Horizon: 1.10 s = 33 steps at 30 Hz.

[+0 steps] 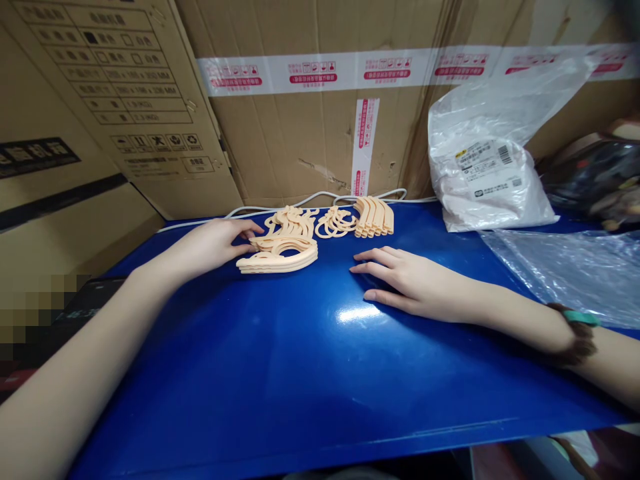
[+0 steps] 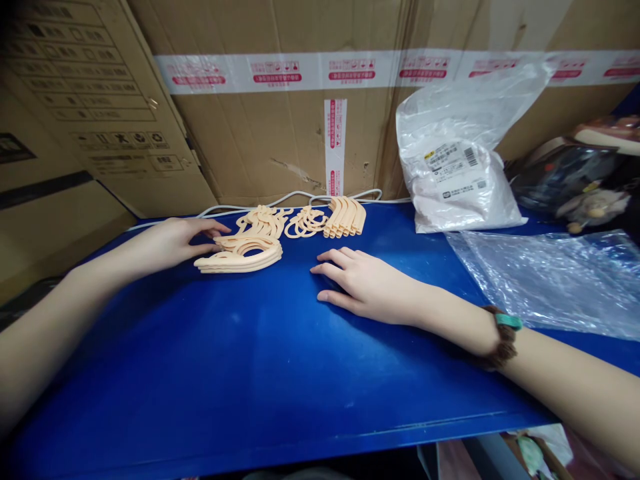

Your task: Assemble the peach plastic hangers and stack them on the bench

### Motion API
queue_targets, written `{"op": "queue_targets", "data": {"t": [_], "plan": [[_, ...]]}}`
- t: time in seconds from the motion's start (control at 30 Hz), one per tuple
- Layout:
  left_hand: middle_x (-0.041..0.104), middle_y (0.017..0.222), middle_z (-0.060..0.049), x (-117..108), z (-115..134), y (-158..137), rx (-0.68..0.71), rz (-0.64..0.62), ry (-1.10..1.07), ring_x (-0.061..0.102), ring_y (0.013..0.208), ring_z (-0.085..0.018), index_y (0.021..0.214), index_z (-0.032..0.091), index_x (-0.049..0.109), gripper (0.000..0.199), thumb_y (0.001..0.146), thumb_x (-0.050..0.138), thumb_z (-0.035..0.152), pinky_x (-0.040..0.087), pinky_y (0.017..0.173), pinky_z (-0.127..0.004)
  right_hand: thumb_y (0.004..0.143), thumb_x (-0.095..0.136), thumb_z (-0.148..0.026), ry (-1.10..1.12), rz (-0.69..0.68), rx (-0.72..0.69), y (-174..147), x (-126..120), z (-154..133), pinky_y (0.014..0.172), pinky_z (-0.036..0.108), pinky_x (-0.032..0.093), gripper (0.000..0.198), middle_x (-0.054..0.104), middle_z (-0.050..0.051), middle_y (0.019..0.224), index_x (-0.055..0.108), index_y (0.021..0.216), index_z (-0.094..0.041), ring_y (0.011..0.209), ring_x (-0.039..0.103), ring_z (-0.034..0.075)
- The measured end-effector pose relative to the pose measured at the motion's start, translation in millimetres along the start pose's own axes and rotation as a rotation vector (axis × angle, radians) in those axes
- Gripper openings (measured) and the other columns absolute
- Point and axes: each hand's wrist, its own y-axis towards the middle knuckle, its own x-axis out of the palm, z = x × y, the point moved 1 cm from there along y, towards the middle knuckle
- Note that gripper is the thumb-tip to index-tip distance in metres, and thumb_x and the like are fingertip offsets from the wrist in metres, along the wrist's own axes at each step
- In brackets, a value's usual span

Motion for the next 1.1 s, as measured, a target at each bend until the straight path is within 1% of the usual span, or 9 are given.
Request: {"op": "queue_targets", "data": {"t": [0.33, 0.57, 0.7, 0.77, 0.87, 0.93, 1.0, 1.03, 1.1], "plan": [[0.072, 0.109, -0.008, -3.2, 1.9, -0.7, 0.012, -0.004, 0.078, 0.066, 0.096, -0.029, 0.12, 0.02, 0.062, 0.046, 0.085, 0.046, 0.045, 0.048, 0.082, -0.038, 0.097, 0.039, -0.047, -0.007, -0.002, 0.002, 0.0, 0.1, -0.1, 0.101, 0.047, 0.044, 0.049, 0.052, 0.015, 0.134, 0.055, 0.132, -0.016, 0.117, 0.054, 0.027], [0.072, 0.108, -0.007, -4.2, 3.5, -0.6, 0.015, 0.003, 0.102, 0.067, 0.096, -0.028, 0.115, 0.02, 0.063, 0.04, 0.086, 0.047, 0.042, 0.049, 0.081, -0.039, 0.097, 0.041, -0.046, 0.003, 0.019, 0.0, -0.1, 0.7, 0.0, 0.1, 0.046, 0.044, 0.047, 0.053, 0.015, 0.134, 0.055, 0.132, -0.017, 0.118, 0.054, 0.027], [0.072, 0.109, -0.008, -3.0, 0.8, -0.7, 0.02, -0.001, 0.106, 0.066, 0.096, -0.029, 0.117, 0.021, 0.061, 0.039, 0.086, 0.048, 0.041, 0.049, 0.083, -0.041, 0.096, 0.042, -0.046, 0.014, 0.024, 0.003, -0.2, 0.8, -0.1, 0.1, 0.046, 0.045, 0.047, 0.054, 0.015, 0.133, 0.055, 0.131, -0.018, 0.117, 0.055, 0.027], [0.07, 0.112, -0.009, -4.0, -2.2, -2.0, 0.025, 0.015, 0.112, 0.065, 0.1, -0.029, 0.118, 0.02, 0.061, 0.039, 0.086, 0.048, 0.038, 0.049, 0.087, -0.042, 0.096, 0.042, -0.046, 0.014, 0.024, 0.004, -0.3, 0.9, 0.2, 0.1, 0.046, 0.045, 0.047, 0.054, 0.015, 0.133, 0.055, 0.132, -0.018, 0.117, 0.055, 0.027], [0.066, 0.118, -0.012, -9.4, -5.3, -4.8, 0.004, 0.099, 0.152, 0.061, 0.108, -0.031, 0.119, 0.018, 0.06, 0.038, 0.088, 0.045, 0.033, 0.046, 0.093, -0.045, 0.097, 0.041, -0.046, 0.005, 0.015, 0.004, -0.2, 0.8, 0.4, 0.1, 0.046, 0.044, 0.048, 0.053, 0.015, 0.134, 0.055, 0.132, -0.017, 0.117, 0.055, 0.027], [0.064, 0.119, -0.014, -14.3, -1.5, -6.1, -0.002, 0.18, 0.183, 0.059, 0.11, -0.032, 0.119, 0.016, 0.06, 0.038, 0.091, 0.042, 0.033, 0.045, 0.094, -0.047, 0.097, 0.04, -0.047, -0.004, 0.003, 0.006, -0.2, 0.5, 0.2, 0.101, 0.046, 0.044, 0.048, 0.052, 0.014, 0.135, 0.054, 0.132, -0.017, 0.118, 0.054, 0.027], [0.064, 0.117, -0.016, -17.3, 10.6, -6.7, 0.044, 0.266, 0.188, 0.057, 0.109, -0.032, 0.118, 0.012, 0.06, 0.039, 0.093, 0.04, 0.034, 0.045, 0.093, -0.047, 0.097, 0.039, -0.047, -0.011, -0.008, 0.007, -0.3, 0.0, -0.2, 0.102, 0.045, 0.043, 0.049, 0.052, 0.014, 0.135, 0.054, 0.132, -0.016, 0.118, 0.054, 0.026], [0.064, 0.115, -0.015, -17.5, 20.2, -7.1, 0.083, 0.318, 0.176, 0.056, 0.109, -0.031, 0.116, 0.011, 0.061, 0.039, 0.094, 0.04, 0.034, 0.045, 0.093, -0.047, 0.097, 0.039, -0.048, -0.013, -0.012, 0.009, -0.4, -0.4, -0.2, 0.102, 0.045, 0.043, 0.05, 0.051, 0.014, 0.136, 0.054, 0.133, -0.016, 0.118, 0.053, 0.026], [0.065, 0.11, -0.013, -13.9, 45.1, -9.2, 0.188, 0.385, 0.133, 0.057, 0.106, -0.028, 0.114, 0.011, 0.061, 0.035, 0.094, 0.04, 0.032, 0.045, 0.094, -0.044, 0.097, 0.039, -0.049, -0.025, -0.012, 0.023, -0.6, -1.2, 0.9, 0.103, 0.044, 0.043, 0.051, 0.051, 0.014, 0.136, 0.054, 0.133, -0.016, 0.119, 0.053, 0.026]]}}
